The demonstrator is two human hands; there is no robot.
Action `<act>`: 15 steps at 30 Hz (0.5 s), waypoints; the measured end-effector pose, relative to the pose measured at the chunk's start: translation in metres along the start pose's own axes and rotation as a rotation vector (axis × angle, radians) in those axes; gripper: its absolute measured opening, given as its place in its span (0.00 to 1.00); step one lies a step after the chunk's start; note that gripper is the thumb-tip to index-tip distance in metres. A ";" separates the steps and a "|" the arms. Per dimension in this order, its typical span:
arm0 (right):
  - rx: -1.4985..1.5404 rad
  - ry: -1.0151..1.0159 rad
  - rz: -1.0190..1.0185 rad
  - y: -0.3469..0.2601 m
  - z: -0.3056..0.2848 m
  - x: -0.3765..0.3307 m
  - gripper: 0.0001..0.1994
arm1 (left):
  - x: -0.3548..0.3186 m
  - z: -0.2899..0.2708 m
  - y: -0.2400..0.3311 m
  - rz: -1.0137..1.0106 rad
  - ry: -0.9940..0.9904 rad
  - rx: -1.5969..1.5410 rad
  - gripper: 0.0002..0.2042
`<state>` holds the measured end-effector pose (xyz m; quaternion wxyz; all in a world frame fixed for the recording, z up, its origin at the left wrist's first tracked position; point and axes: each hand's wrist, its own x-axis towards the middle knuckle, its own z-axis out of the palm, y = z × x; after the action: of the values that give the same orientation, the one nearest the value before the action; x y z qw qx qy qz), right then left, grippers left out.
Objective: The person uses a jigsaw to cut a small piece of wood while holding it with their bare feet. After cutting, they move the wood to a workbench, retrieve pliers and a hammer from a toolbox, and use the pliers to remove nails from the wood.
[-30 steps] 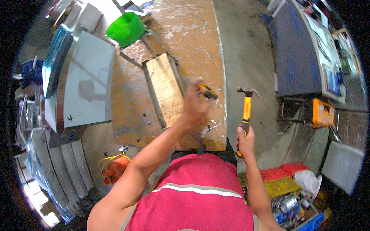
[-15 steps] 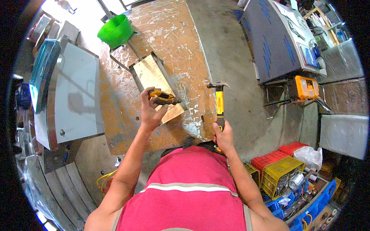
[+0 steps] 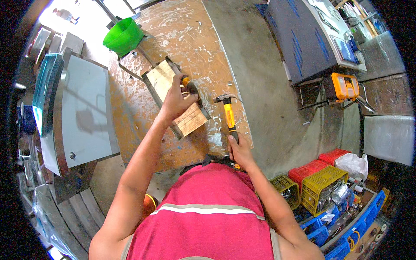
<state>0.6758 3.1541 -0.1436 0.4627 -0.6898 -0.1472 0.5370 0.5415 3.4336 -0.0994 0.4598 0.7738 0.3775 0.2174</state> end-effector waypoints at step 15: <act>0.379 0.096 0.059 -0.017 -0.029 0.032 0.20 | -0.040 -0.014 0.019 -0.065 -0.081 0.046 0.36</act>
<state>0.7182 3.1719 -0.1491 0.5748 -0.6192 -0.0010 0.5349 0.5148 3.4045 -0.0759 0.4638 0.7795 0.3885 0.1621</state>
